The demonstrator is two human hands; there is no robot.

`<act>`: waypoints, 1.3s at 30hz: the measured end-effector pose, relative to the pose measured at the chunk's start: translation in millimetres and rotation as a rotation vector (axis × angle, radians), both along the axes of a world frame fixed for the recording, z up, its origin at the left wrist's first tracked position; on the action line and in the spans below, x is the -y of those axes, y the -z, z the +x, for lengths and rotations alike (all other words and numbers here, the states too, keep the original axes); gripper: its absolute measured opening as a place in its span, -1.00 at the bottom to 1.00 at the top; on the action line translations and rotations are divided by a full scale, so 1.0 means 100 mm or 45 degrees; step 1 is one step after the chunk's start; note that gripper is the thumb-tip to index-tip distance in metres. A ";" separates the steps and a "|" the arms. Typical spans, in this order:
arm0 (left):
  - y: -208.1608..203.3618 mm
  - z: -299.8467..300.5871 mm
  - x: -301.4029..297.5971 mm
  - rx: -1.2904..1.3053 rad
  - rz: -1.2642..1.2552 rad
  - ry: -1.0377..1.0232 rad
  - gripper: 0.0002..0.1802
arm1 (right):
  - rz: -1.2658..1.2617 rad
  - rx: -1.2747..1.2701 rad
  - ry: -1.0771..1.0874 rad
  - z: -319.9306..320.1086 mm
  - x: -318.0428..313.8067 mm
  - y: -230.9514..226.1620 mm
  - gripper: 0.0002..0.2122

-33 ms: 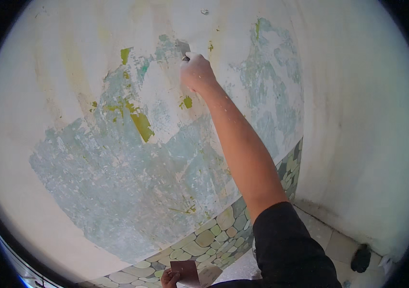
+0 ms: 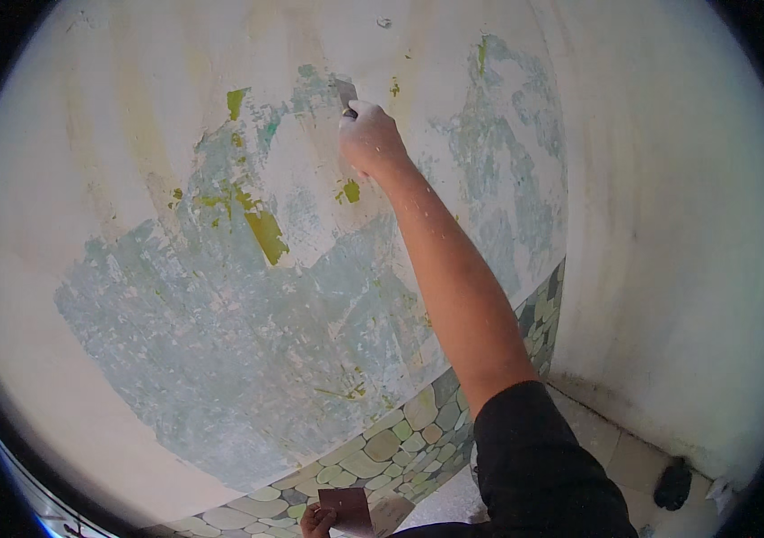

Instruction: The recorder is using a putty knife to scrape old material off of a wall.

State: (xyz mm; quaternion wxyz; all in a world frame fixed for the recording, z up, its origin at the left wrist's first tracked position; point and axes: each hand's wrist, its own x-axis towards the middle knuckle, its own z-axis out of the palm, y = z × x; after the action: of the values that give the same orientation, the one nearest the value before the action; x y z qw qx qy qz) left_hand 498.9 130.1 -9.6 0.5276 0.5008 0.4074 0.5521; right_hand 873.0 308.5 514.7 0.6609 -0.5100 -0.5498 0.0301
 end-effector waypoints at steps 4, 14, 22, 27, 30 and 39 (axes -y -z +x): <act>0.09 -0.04 0.02 0.051 -0.095 0.020 -0.68 | 0.040 -0.053 0.028 0.04 -0.15 -0.04 -0.66; 0.04 -0.05 0.11 0.001 -0.074 -0.042 -0.69 | 0.002 0.093 0.076 0.09 -0.02 -0.26 -0.63; -0.07 0.01 0.03 -0.019 -0.037 0.002 -0.68 | -0.058 0.067 0.020 0.42 -0.08 -0.47 -0.72; 0.30 -0.10 -0.05 0.102 0.028 -0.052 -0.76 | 0.070 -0.343 -0.193 0.19 0.63 0.45 -0.73; -0.09 -0.01 -0.04 -0.462 -0.037 -0.139 -0.80 | 0.077 -0.477 -0.433 0.35 0.74 1.52 -0.70; 0.11 -0.30 -0.07 0.017 -0.144 -0.138 -0.75 | -0.965 -1.118 -0.225 0.62 1.67 5.25 -0.78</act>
State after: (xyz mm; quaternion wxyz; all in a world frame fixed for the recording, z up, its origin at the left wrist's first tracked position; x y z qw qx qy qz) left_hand 468.6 137.2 -20.4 0.5272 0.4435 0.4609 0.5594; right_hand 935.0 141.9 -10.6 0.5934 -0.6027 -0.2157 0.4880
